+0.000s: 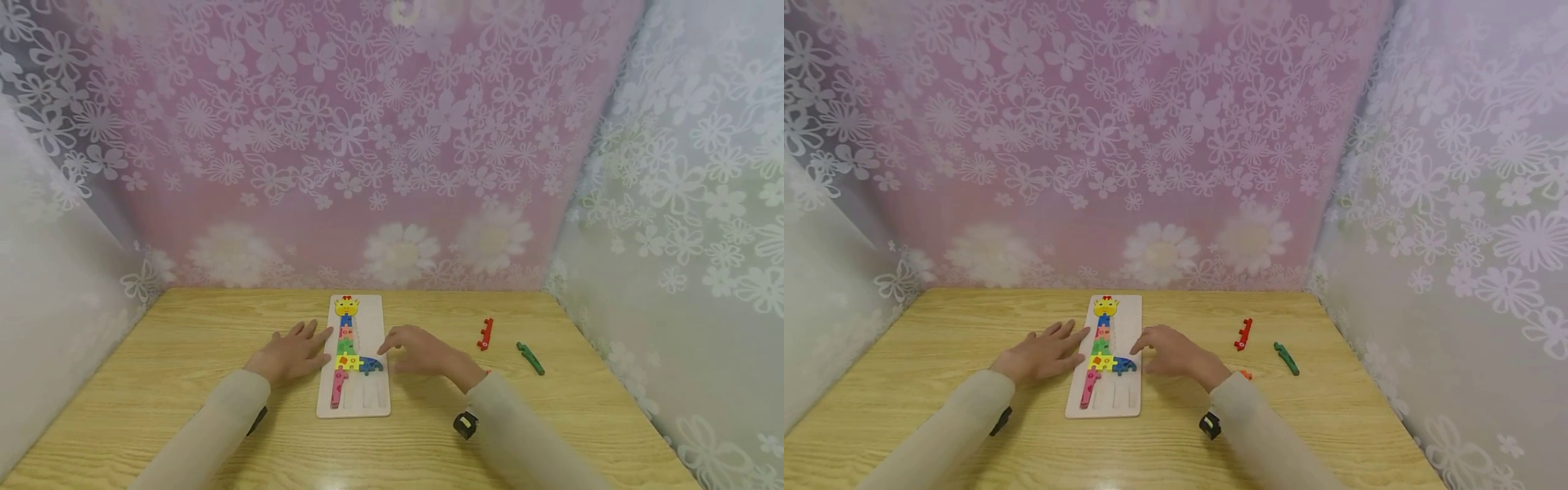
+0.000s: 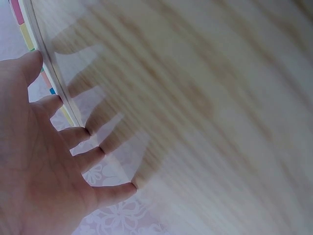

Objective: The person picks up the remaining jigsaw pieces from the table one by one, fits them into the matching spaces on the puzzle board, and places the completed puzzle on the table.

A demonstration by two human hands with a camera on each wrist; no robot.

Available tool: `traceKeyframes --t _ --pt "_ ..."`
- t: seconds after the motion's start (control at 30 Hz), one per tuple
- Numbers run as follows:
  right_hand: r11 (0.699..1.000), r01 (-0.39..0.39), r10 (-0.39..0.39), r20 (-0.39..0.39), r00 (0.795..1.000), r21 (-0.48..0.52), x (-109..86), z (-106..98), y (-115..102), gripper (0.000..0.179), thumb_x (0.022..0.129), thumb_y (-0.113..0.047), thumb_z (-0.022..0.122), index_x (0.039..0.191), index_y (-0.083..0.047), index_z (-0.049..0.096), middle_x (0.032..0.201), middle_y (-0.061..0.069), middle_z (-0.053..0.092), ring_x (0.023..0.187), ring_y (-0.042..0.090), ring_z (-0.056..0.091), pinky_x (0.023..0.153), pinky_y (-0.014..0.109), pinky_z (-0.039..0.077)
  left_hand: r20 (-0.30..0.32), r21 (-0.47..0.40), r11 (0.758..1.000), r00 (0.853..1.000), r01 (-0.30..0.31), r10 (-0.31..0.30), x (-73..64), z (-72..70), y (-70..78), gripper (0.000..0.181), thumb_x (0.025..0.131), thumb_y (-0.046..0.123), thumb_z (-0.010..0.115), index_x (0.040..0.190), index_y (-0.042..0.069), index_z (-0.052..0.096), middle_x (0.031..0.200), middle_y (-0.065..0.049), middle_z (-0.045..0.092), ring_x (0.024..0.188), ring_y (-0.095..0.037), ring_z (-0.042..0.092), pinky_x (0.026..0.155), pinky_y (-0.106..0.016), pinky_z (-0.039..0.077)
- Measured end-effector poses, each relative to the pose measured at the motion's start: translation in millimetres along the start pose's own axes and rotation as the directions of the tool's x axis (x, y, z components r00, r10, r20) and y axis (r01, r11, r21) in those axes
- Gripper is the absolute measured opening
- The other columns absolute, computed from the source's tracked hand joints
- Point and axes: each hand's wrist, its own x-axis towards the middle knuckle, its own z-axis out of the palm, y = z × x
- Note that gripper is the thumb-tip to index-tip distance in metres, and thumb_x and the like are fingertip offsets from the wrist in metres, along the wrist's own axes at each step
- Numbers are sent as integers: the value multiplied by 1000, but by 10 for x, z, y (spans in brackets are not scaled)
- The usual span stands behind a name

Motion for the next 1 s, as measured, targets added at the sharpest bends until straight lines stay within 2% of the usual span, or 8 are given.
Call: traceKeyframes --t 0.17,0.37,0.5,0.63,0.73,1.0 --pt "1000 27 -26 17 1000 -16 -157 -80 146 28 92 -1 75 120 -5 76 119 12 72 110 31 69 95 43 59 -3 -3 1000 1000 -2 2 -10 11 1 70 107 59 40 166 25 24 172 -19 20 158 -47 20 116 -81 20" --pt "999 33 -32 50 998 -28 -307 -104 247 32 91 8 70 119 -5 77 118 11 71 105 29 69 89 35 61 3 -18 1000 1000 14 -14 -24 28 8 70 106 59 41 166 26 25 172 -19 20 158 -47 19 117 -80 19" --pt "999 11 -9 69 998 -31 -378 -111 314 37 90 12 68 120 -8 77 118 9 69 107 28 68 90 36 60 -8 -4 1000 1000 13 -13 -20 26 6 70 107 59 40 166 25 25 172 -19 20 158 -46 19 117 -80 19" --pt "999 9 -5 93 996 -40 -426 -125 381 38 89 9 73 121 -10 76 120 8 68 106 26 67 90 36 59 -16 4 1000 1000 7 -7 -30 -7 15 69 107 59 39 166 25 25 172 -19 21 158 -46 20 117 -80 20" --pt "1000 20 -18 109 994 -22 -461 -132 409 38 88 7 76 122 -8 76 122 11 68 102 25 68 87 34 60 -11 4 1000 1000 8 -7 -37 -20 20 69 107 59 39 166 26 25 172 -18 21 158 -46 21 117 -79 20" --pt "990 -88 68 172 983 109 -534 -134 381 53 85 -1 83 135 -5 67 139 15 58 100 19 68 84 28 60 -14 13 1000 1000 14 -14 -23 -2 8 70 106 60 39 166 27 25 172 -17 21 159 -45 21 118 -79 20"
